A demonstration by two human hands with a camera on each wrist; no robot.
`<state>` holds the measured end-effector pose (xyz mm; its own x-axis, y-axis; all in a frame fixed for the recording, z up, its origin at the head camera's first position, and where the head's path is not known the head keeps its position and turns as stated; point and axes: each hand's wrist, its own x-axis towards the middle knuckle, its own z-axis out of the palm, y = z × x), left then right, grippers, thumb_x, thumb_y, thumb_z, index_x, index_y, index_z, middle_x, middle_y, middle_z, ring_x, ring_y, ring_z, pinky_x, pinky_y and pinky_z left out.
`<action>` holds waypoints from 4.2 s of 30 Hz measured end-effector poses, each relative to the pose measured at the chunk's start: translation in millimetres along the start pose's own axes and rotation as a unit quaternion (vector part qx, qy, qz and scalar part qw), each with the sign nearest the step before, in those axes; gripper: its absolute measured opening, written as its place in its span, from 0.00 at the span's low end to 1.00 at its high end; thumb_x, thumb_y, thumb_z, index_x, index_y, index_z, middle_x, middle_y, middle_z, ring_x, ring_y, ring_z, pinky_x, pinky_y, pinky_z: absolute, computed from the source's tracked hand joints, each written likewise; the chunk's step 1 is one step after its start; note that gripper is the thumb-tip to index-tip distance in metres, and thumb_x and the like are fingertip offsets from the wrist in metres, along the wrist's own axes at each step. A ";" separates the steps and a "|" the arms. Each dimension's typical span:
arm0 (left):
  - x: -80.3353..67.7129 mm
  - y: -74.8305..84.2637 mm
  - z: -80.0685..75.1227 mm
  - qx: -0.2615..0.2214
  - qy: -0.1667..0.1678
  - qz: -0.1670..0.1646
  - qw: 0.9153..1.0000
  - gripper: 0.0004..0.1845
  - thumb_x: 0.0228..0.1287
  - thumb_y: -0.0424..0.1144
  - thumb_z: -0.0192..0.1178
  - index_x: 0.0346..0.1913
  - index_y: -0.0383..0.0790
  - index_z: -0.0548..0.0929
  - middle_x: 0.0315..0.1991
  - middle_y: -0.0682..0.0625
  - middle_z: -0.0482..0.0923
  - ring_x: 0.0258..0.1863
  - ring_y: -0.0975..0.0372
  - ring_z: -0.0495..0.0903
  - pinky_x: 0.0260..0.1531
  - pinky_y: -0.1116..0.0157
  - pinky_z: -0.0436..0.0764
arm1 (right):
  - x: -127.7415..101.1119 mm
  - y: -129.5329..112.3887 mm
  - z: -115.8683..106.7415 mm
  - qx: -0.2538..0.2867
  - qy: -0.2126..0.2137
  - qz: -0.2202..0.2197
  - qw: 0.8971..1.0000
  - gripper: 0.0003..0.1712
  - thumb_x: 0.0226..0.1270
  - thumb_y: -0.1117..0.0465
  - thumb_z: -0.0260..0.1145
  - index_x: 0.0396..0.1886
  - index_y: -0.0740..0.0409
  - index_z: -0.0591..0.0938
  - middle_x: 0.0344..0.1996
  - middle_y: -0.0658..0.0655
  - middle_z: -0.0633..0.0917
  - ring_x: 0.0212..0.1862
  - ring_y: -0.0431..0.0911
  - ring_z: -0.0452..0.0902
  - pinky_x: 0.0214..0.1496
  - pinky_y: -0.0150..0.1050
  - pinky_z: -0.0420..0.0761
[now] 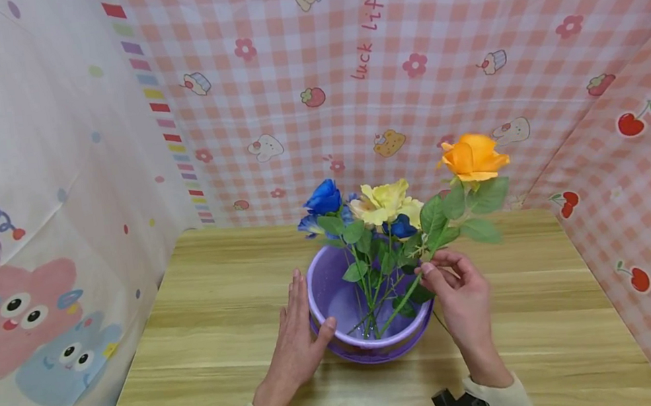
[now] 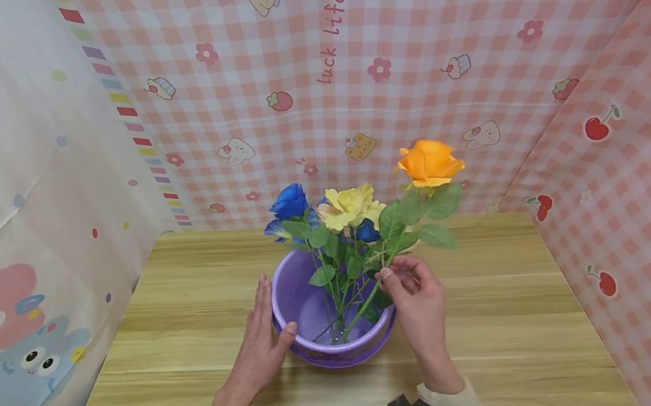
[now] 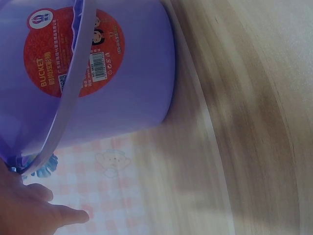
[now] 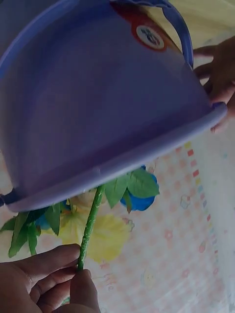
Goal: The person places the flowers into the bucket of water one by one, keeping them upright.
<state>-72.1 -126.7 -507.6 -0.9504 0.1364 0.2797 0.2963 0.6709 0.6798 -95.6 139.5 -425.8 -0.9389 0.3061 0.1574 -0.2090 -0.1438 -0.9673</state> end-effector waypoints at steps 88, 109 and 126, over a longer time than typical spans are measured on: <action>1.6 -0.7 2.7 -0.018 0.009 0.012 1.000 0.47 0.77 0.59 0.50 0.85 0.40 0.41 0.85 0.47 0.35 0.83 0.49 0.42 0.68 0.26 0.54 | 29.3 109.4 -86.9 -0.306 -0.103 0.108 0.940 0.15 0.71 0.67 0.69 0.52 0.74 0.85 0.45 0.68 0.89 0.39 0.36 0.82 0.39 0.25 0.82; 1.8 0.1 2.8 -0.015 0.011 0.016 1.000 0.48 0.77 0.60 0.49 0.85 0.39 0.41 0.85 0.41 0.38 0.82 0.46 0.43 0.68 0.26 0.54 | 49.2 145.8 -65.0 -0.480 -0.096 0.032 0.871 0.13 0.64 0.61 0.61 0.34 0.67 0.86 0.36 0.73 0.87 0.40 0.73 0.83 0.39 0.64 0.81; 1.6 0.5 2.4 -0.009 0.005 0.010 1.000 0.47 0.76 0.57 0.51 0.85 0.40 0.40 0.85 0.42 0.37 0.82 0.47 0.42 0.68 0.27 0.54 | 50.7 138.7 -86.8 -0.499 -0.091 0.049 0.860 0.06 0.58 0.64 0.68 0.25 0.62 0.87 0.25 0.58 0.87 0.31 0.56 0.82 0.32 0.49 0.78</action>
<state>-73.7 -124.4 -508.5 -0.9436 0.1423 0.2989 0.3162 0.6554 0.6859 -148.5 216.8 -569.2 -0.9848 0.1734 0.0056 0.1278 0.7467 -0.6527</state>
